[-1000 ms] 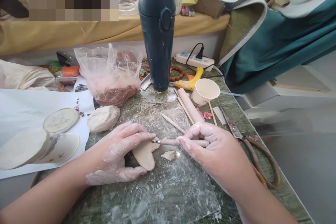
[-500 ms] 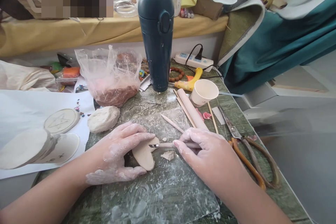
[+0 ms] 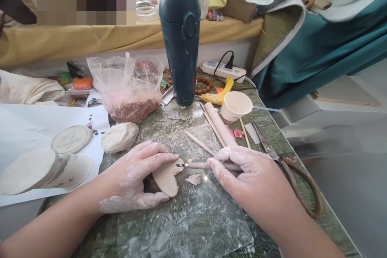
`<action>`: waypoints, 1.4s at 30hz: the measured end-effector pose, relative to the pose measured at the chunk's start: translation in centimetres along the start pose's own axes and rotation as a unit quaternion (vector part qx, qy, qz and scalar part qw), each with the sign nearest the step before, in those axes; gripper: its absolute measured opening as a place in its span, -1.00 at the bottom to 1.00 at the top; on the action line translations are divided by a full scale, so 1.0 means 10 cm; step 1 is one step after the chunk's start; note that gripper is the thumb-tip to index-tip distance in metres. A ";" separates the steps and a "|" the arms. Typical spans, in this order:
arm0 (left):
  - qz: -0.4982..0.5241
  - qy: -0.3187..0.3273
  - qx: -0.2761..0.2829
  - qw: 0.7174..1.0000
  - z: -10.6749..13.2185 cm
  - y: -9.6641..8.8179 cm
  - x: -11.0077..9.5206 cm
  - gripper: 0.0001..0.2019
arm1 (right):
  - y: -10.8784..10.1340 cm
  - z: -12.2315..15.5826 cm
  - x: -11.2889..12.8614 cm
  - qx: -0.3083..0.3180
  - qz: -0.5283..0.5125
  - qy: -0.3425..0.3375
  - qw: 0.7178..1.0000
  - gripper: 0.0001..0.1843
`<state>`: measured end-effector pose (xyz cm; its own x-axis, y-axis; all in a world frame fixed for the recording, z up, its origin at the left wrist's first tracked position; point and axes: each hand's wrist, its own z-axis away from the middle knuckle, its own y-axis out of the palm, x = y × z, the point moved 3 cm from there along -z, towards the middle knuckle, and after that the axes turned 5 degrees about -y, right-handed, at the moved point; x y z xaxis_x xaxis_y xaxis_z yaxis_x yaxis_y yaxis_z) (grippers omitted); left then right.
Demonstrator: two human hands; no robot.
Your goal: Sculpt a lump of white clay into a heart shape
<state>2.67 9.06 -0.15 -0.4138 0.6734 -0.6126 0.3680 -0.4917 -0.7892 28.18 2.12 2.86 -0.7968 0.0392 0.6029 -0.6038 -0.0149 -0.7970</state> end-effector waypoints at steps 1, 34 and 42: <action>0.002 0.001 -0.001 1.000 0.00 0.00 0.00 -0.31 | 0.01 0.00 0.02 0.006 -0.007 -0.005 1.000 -0.75; 0.002 0.011 -0.008 1.000 -0.01 -0.01 0.00 -0.34 | 0.07 0.01 0.05 0.000 -0.011 -0.022 1.000 -0.86; 0.000 0.004 0.000 1.000 -0.01 -0.01 0.00 -0.33 | 0.11 -0.02 0.09 0.038 -0.014 -0.025 0.999 -0.86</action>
<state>2.72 9.17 -0.09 -0.4072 0.6772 -0.6128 0.3688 -0.4919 -0.7887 26.79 2.31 2.51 -0.7788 -0.0096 0.6272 -0.6239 -0.0911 -0.7761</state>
